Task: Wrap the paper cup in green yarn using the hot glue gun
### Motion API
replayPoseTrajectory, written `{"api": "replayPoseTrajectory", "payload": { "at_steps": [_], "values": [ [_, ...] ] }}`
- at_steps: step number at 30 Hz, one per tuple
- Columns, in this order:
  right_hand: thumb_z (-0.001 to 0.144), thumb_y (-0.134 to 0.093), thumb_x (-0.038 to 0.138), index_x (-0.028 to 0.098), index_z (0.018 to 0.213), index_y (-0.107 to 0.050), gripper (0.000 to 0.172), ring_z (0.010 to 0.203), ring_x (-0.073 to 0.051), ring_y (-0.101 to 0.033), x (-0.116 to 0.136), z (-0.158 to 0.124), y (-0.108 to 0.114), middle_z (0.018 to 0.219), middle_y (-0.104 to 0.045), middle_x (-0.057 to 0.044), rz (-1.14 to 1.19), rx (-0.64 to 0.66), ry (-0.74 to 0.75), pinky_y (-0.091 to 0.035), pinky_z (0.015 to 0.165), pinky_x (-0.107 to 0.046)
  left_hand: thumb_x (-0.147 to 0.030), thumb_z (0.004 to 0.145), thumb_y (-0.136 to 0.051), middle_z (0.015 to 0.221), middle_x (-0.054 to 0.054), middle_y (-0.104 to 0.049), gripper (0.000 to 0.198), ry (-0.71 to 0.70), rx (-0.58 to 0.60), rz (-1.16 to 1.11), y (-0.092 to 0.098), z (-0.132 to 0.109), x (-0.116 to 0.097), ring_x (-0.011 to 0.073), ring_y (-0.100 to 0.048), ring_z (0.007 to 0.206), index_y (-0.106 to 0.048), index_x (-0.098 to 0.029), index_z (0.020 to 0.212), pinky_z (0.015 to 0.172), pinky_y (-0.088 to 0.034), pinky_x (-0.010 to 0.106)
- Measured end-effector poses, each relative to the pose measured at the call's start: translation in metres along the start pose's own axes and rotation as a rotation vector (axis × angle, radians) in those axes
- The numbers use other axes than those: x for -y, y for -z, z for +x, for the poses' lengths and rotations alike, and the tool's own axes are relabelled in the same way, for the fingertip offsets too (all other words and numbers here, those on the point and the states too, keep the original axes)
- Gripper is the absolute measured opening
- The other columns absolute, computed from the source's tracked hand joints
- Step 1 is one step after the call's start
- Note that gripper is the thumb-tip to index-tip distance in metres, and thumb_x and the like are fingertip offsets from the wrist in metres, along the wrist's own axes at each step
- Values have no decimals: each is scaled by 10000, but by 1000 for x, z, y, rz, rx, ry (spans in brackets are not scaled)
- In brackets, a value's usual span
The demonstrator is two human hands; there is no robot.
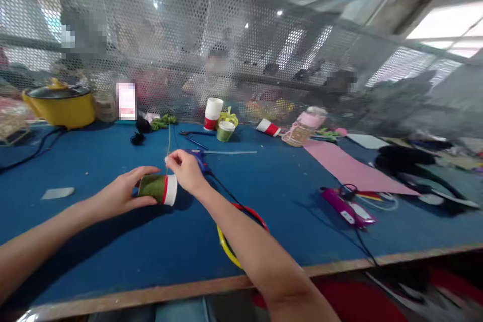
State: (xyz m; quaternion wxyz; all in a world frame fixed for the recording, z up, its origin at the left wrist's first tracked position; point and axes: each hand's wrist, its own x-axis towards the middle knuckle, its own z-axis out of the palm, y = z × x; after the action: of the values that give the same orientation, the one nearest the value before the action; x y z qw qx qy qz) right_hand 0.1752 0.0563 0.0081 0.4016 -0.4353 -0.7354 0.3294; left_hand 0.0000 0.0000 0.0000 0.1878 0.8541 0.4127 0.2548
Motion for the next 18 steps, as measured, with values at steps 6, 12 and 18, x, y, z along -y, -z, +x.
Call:
{"api": "replayPoseTrajectory", "payload": {
  "at_steps": [6,12,18],
  "values": [
    [748,-526,212,158,680,-536,88,612,-102,-502,1,3,-1,638,-559,16,-17,68,34,-398,619,-244,-398,796,-527,1046,91,-505,578,-38,46,37,-1,1,1,216,-541,883,-291,-223,1295,753,-459,342],
    [719,-564,219,145,675,-564,86,597,-98,-501,1,11,0,629,-569,10,83,215,11,-408,608,-244,-369,802,-531,1032,78,-480,619,-66,60,70,-2,0,4,205,-541,888,-232,-256,1333,757,-466,337],
    [694,-600,236,142,673,-572,101,609,-95,-530,-3,13,-4,636,-586,12,208,289,-54,-428,634,-246,-375,791,-547,1098,88,-473,523,-91,58,78,-3,-3,5,207,-539,953,-345,-235,1253,795,-462,319]
  ]
}}
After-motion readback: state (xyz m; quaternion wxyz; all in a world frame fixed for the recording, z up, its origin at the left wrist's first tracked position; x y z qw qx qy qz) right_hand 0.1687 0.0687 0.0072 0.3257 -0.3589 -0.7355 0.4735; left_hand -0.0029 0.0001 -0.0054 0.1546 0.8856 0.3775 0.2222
